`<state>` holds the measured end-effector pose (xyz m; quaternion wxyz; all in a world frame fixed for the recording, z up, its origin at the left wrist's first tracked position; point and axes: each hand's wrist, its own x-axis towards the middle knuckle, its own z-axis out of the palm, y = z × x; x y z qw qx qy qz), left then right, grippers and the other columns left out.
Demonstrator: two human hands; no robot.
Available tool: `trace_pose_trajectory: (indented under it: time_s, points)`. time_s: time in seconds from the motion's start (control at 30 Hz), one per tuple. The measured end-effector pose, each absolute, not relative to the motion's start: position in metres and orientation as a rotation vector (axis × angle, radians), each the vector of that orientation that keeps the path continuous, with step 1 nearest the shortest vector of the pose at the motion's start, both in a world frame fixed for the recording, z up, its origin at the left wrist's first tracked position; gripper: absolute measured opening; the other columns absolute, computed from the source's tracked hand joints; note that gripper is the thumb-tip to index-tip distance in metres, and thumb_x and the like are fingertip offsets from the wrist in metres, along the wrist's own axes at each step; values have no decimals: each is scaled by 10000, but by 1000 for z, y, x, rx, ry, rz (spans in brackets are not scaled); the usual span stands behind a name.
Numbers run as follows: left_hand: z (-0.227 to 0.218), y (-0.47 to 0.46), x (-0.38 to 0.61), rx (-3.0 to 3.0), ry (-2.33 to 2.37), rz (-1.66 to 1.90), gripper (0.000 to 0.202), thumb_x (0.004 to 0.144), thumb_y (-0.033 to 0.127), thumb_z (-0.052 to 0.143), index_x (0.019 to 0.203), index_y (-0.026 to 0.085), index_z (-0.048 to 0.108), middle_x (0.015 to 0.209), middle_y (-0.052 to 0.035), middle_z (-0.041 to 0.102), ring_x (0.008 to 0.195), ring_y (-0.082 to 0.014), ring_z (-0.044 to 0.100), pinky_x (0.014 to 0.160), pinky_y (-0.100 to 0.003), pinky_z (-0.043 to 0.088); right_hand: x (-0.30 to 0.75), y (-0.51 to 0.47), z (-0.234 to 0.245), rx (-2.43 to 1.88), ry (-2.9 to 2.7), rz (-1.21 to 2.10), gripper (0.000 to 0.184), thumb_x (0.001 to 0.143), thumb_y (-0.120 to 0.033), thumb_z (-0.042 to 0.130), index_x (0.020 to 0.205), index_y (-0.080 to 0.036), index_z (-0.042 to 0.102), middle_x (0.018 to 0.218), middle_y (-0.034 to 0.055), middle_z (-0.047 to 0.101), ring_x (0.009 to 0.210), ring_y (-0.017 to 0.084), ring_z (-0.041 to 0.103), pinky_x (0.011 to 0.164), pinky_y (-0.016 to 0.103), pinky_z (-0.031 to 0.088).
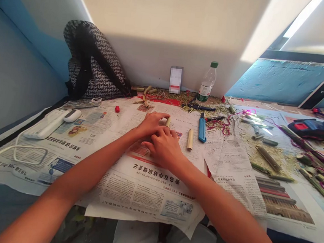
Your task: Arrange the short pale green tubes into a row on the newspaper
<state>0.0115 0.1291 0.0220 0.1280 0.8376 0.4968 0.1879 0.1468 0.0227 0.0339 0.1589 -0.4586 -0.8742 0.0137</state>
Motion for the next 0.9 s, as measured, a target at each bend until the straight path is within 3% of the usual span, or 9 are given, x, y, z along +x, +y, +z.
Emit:
trace_pose_trajectory:
  time_s: [0.13, 0.23, 0.37, 0.5, 0.67, 0.8, 0.9]
  points:
    - [25, 125, 3, 2405, 1448, 510, 570, 941, 391, 686, 1474, 197, 639, 1439, -120, 707, 1362, -356, 593, 1165, -523, 345, 151, 27, 34, -1321, -2470, 107, 423, 1086, -540, 514, 1082, -228, 800, 1326, 113, 712, 1216, 320, 585, 1034, 478, 401]
    - [26, 117, -9, 2399, 1421, 560, 540, 977, 450, 655, 1459, 209, 640, 1457, -112, 697, 1384, -346, 576, 1167, -512, 328, 171, 37, 41, -1375, -2330, 149, 342, 1090, -454, 535, 1139, -238, 795, 1202, 95, 756, 1114, 295, 622, 992, 438, 416]
    - [26, 106, -18, 2394, 1426, 575, 487, 965, 500, 685, 1371, 231, 680, 1439, -100, 705, 1368, -353, 575, 1146, -506, 326, 210, 59, 57, -1481, -2036, 42, 311, 1066, -323, 510, 1017, -189, 787, 1047, 119, 762, 1006, 276, 647, 919, 386, 431]
    - [27, 96, -13, 2419, 1390, 564, 442, 971, 480, 689, 1334, 230, 682, 1397, -98, 719, 1346, -336, 582, 1128, -476, 338, 233, 76, 59, -1661, -1899, 15, 316, 1051, -318, 505, 962, -180, 775, 943, 105, 756, 868, 252, 652, 810, 350, 416]
    - [29, 88, -7, 2448, 1375, 563, 386, 998, 453, 657, 1309, 225, 675, 1356, -98, 735, 1318, -327, 600, 1109, -477, 357, 223, 79, 44, -1795, -2053, 80, 325, 1054, -311, 496, 992, -176, 785, 979, 116, 786, 889, 252, 679, 755, 337, 388]
    - [37, 89, -14, 2427, 1389, 644, 325, 1002, 323, 638, 1310, 221, 660, 1336, -84, 742, 1303, -306, 622, 1127, -487, 376, 211, 73, 38, -1780, -2191, 183, 344, 1065, -308, 475, 1003, -181, 789, 1002, 110, 800, 915, 244, 691, 755, 325, 387]
    - [46, 93, -22, 2380, 1359, 710, 321, 970, 185, 615, 1288, 195, 658, 1278, -89, 745, 1229, -262, 659, 1093, -433, 443, 208, 71, 36, -1680, -2257, 254, 334, 1064, -306, 482, 1005, -186, 789, 992, 101, 800, 897, 229, 687, 754, 317, 389]
